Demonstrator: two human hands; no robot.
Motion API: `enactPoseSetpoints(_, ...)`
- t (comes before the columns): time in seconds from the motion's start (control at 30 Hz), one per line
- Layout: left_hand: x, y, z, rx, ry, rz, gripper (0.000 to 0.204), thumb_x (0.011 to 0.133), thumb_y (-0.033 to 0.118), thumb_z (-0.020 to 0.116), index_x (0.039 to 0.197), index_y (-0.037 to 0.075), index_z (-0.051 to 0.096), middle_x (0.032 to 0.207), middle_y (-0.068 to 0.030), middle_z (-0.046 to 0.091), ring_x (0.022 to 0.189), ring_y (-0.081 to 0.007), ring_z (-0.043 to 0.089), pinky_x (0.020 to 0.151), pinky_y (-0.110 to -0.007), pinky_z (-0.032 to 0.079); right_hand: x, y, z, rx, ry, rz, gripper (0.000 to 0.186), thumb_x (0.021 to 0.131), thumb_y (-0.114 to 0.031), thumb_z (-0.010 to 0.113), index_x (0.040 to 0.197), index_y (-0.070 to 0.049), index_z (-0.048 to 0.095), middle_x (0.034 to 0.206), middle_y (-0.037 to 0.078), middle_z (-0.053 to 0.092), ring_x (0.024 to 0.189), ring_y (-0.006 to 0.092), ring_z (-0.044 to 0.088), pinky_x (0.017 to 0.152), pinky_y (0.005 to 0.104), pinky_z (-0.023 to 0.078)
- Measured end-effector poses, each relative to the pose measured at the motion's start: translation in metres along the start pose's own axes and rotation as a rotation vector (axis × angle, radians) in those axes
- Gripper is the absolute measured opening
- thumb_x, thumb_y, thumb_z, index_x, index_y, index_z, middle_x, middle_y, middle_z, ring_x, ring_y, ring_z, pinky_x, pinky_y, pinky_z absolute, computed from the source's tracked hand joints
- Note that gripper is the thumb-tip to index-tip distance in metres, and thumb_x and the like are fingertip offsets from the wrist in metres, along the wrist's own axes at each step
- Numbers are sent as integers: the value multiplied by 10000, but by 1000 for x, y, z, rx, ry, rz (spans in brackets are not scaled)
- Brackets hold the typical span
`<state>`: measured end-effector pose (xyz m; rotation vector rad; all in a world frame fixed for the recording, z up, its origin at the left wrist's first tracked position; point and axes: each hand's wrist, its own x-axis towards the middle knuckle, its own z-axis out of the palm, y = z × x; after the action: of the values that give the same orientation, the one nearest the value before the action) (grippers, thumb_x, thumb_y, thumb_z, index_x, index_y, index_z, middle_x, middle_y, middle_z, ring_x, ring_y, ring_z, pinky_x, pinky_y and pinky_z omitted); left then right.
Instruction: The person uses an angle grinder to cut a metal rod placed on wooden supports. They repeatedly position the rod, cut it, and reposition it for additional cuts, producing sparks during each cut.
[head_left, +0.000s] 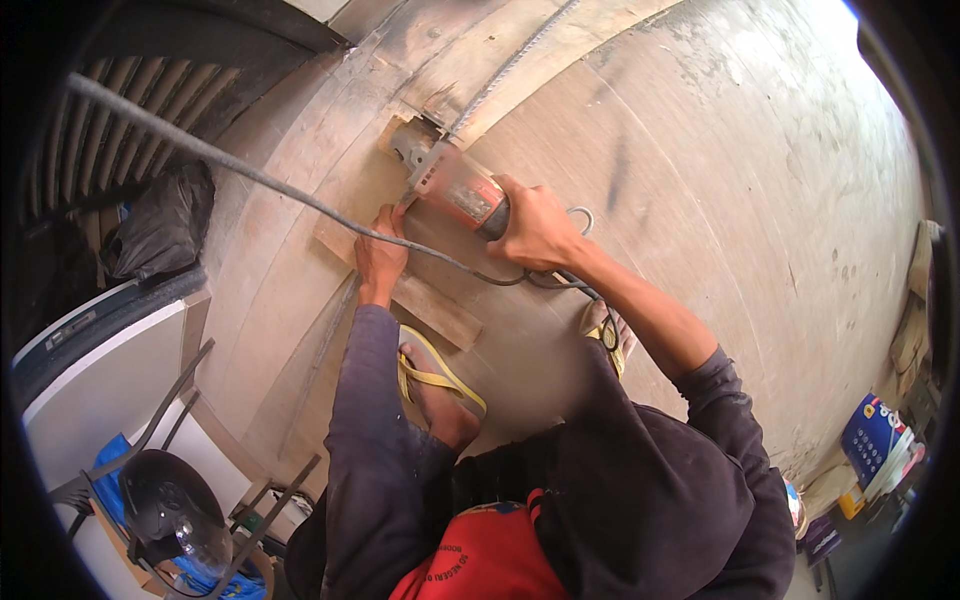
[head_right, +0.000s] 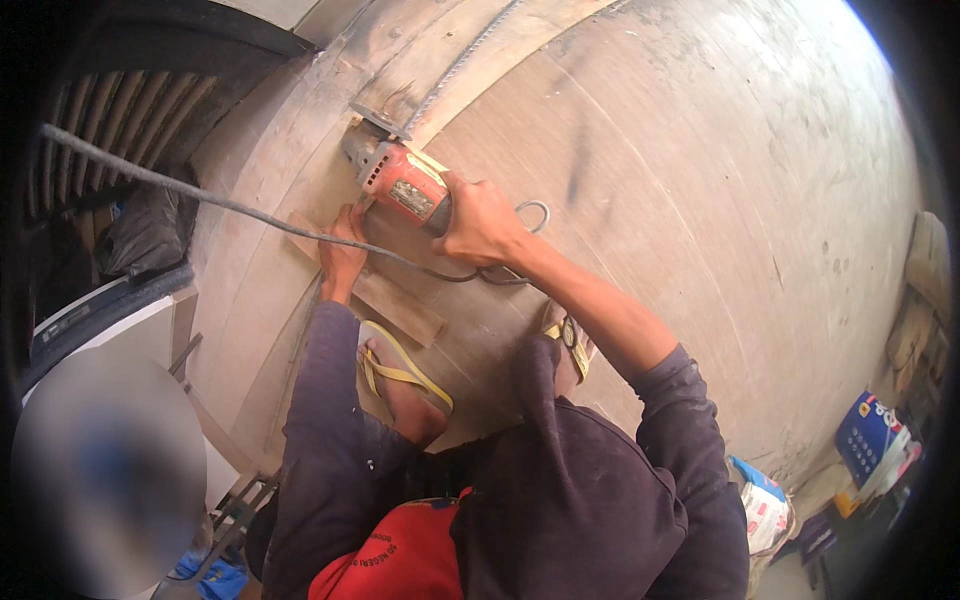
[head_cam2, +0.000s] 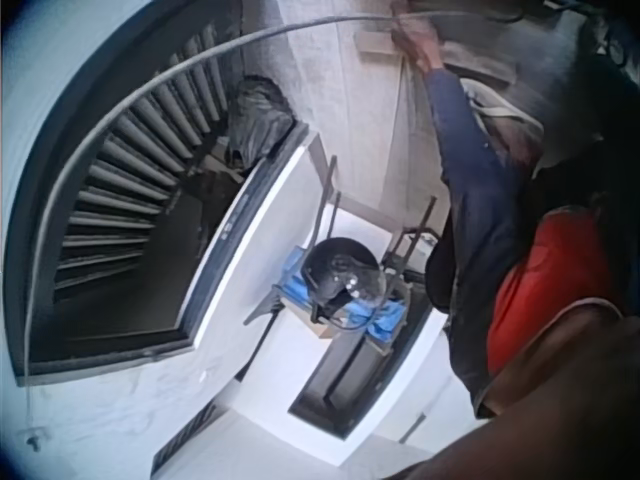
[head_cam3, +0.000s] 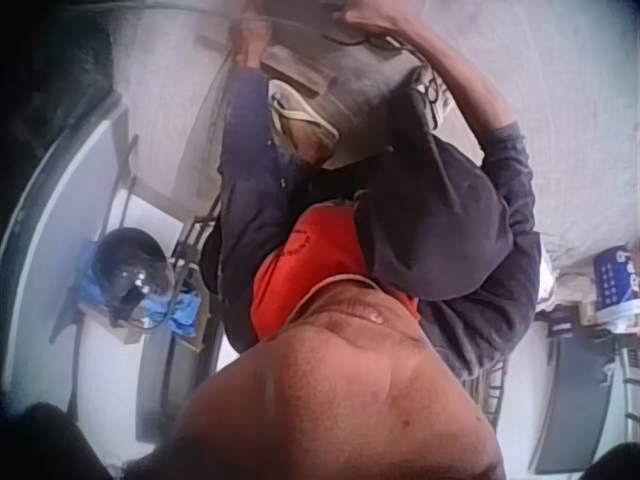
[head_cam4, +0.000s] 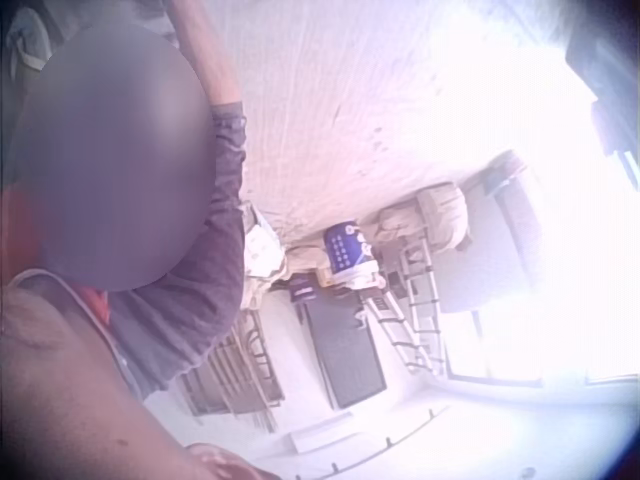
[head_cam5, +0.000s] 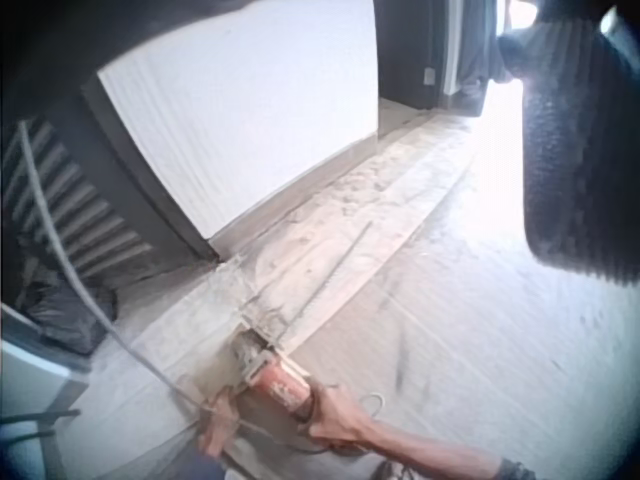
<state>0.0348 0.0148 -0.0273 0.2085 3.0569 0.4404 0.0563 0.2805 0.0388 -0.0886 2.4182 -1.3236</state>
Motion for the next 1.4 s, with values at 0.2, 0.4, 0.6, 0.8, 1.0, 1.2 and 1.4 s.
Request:
enactPoseSetpoints(0.2, 1, 0, -2, 34, -37, -32, 356, 995, 369, 427, 967, 55, 591, 740, -244, 638, 711, -470, 611, 610, -538, 470, -1, -3, -1, 18, 14, -8, 669, 585, -217, 727, 1133, 107, 522, 807, 328, 629, 819, 457, 642, 772, 467, 518)
enactPoseSetpoints(0.4, 1, -2, 0, -4, 7, 6, 361, 997, 365, 426, 934, 49, 590, 734, -241, 641, 701, -465, 616, 600, -537, 468, -1, -5, -2, 20, 15, 7, 665, 584, -213, 719, 1137, 103, 526, 797, 325, 630, 808, 455, 644, 762, 468, 518)
enactPoseSetpoints(0.6, 0, 0, 1, 8, 23, -29, 367, 989, 383, 441, 901, 62, 596, 704, -236, 637, 685, -465, 617, 577, -544, 467, 2, -2, 1, 0, 19, 3, 662, 583, -208, 718, 1141, 99, 536, 789, 304, 637, 799, 434, 651, 752, 457, 510)
enactPoseSetpoints(0.8, -1, 4, -3, 47, -3, -52, 355, 981, 376, 448, 889, 67, 596, 705, -249, 627, 688, -473, 608, 594, -552, 465, 2, -10, -2, -16, -13, 72, 585, 589, -207, 729, 1085, 66, 581, 820, 285, 646, 823, 422, 648, 755, 447, 496)
enactPoseSetpoints(1.0, -4, 5, -7, -16, 29, -23, 354, 976, 370, 456, 862, 61, 588, 680, -243, 619, 665, -469, 606, 585, -553, 465, 4, -8, 2, -62, 11, 45, 549, 588, -226, 737, 988, 113, 576, 771, 297, 635, 795, 422, 656, 734, 453, 512)
enactPoseSetpoints(1.2, -3, 5, -4, 3, 16, -30, 294, 952, 339, 511, 917, 75, 636, 678, -231, 627, 655, -448, 615, 571, -531, 469, 5, -8, 0, -71, 1, 67, 554, 586, -225, 735, 1005, 104, 581, 790, 303, 636, 810, 428, 653, 749, 452, 507)
enactPoseSetpoints(1.4, 0, 4, -5, -6, -8, -43, 296, 935, 330, 540, 898, 67, 670, 681, -237, 628, 656, -443, 617, 573, -521, 471, 5, -10, -1, -68, 13, 75, 556, 579, -234, 736, 973, 125, 578, 785, 314, 634, 802, 433, 655, 750, 450, 515)
